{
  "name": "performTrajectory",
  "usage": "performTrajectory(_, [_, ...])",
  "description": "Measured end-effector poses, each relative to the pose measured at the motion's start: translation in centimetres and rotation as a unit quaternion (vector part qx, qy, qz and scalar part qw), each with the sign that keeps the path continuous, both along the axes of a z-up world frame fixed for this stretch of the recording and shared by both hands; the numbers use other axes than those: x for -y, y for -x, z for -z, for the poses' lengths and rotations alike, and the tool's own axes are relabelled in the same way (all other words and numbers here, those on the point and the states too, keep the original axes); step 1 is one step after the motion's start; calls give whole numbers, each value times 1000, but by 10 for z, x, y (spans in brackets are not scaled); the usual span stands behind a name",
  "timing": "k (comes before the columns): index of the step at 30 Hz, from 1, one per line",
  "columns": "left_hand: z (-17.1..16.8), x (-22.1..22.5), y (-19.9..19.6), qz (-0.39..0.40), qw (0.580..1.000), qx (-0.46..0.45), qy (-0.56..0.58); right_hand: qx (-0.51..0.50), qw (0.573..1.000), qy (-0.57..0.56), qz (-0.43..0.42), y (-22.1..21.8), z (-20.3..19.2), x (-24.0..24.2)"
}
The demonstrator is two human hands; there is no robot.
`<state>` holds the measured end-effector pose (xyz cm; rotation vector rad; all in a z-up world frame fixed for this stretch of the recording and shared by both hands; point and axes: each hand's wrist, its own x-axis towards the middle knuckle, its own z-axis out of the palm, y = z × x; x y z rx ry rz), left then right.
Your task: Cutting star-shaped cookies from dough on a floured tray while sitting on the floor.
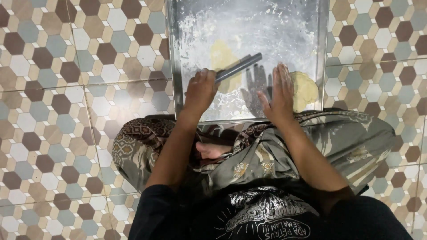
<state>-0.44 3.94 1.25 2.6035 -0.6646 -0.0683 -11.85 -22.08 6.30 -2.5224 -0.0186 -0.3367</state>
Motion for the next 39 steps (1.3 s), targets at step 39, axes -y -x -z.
performTrajectory(39, [16,41,7,-62,986,-43,-147,-186,970,158,-20,-104,23,-35])
